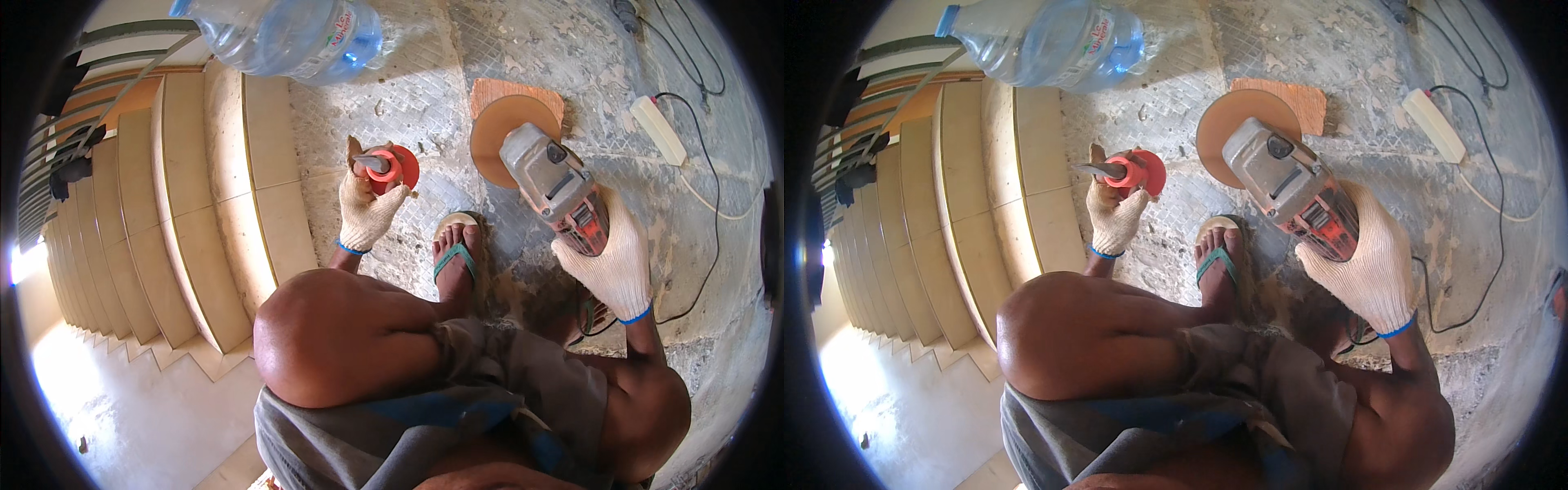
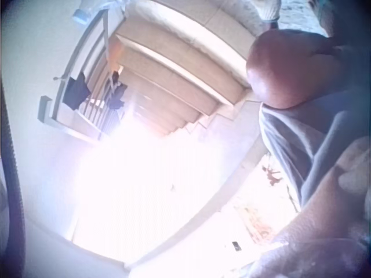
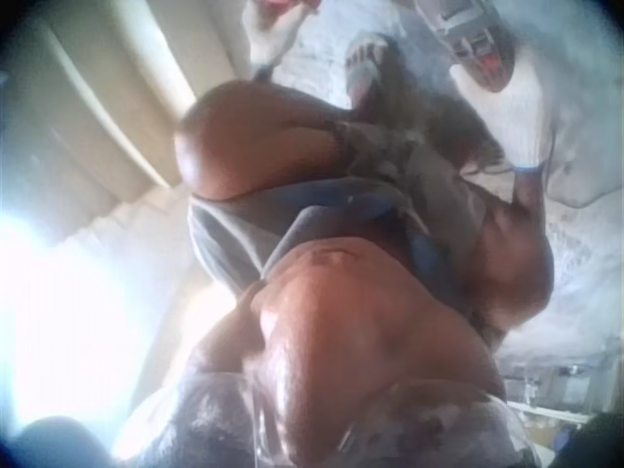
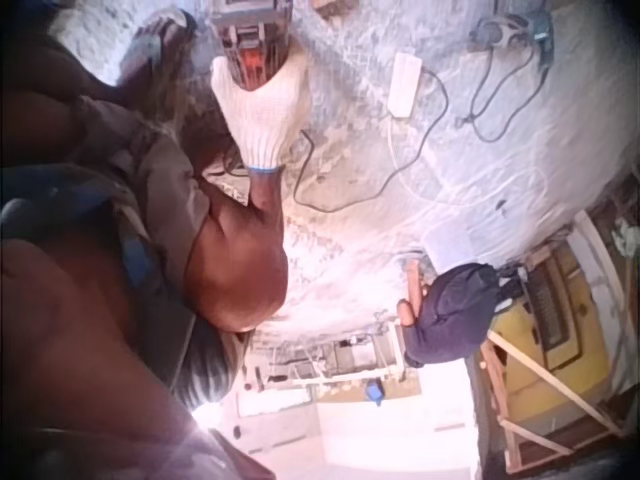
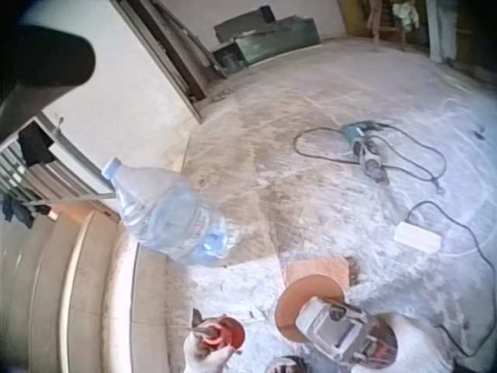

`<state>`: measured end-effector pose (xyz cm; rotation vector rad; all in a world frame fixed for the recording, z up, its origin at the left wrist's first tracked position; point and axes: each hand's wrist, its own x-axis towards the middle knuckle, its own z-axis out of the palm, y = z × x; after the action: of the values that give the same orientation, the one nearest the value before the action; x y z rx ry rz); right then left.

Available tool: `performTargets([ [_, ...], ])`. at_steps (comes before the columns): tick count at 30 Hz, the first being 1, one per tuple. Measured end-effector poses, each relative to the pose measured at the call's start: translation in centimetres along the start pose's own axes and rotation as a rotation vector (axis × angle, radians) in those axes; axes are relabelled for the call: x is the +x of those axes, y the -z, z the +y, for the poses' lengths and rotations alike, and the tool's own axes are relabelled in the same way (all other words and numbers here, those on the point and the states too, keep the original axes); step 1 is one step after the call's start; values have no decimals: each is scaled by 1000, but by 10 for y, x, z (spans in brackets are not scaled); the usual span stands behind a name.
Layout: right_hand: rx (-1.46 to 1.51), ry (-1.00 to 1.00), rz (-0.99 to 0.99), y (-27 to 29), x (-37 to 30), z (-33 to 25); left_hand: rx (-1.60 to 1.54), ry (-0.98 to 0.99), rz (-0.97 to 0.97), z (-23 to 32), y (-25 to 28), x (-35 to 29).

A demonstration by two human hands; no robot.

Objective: The person sits on the floor and uses an angle grinder to sharpen a chisel. They hold the chisel with a red handle against the spinning grinding wheel, creating sparks. After grinding, they inspect the chisel's edge and then plug the grinder's cord into a power strip.

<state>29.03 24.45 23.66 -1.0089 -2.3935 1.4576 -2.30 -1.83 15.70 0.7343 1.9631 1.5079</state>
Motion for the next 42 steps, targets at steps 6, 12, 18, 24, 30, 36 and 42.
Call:
performTargets([
  [6, -30, -6, -16, 1, -1, 1, 58, -28, 44, 4, 2, 0],
  [12, -15, -36, -31, 0, -1, 3, 13, -81, 64, 0, 7, 4],
  [18, 0, -31, -13, 0, 0, 0, 231, -210, 90, 2, 8, 11],
  [24, 29, -47, -25, 2, -2, -8, 444, -47, -47, 26, -5, 15],
  [30, -51, 58, -15, -1, 0, -4, 490, 30, -142, 27, -18, 16],
  [36, -39, 75, 14, -5, 1, -3, 479, 106, -226, 22, -14, 9],
  [42, -62, 56, 5, -3, 1, -6, 565, -34, -248, 17, -13, 8],
])
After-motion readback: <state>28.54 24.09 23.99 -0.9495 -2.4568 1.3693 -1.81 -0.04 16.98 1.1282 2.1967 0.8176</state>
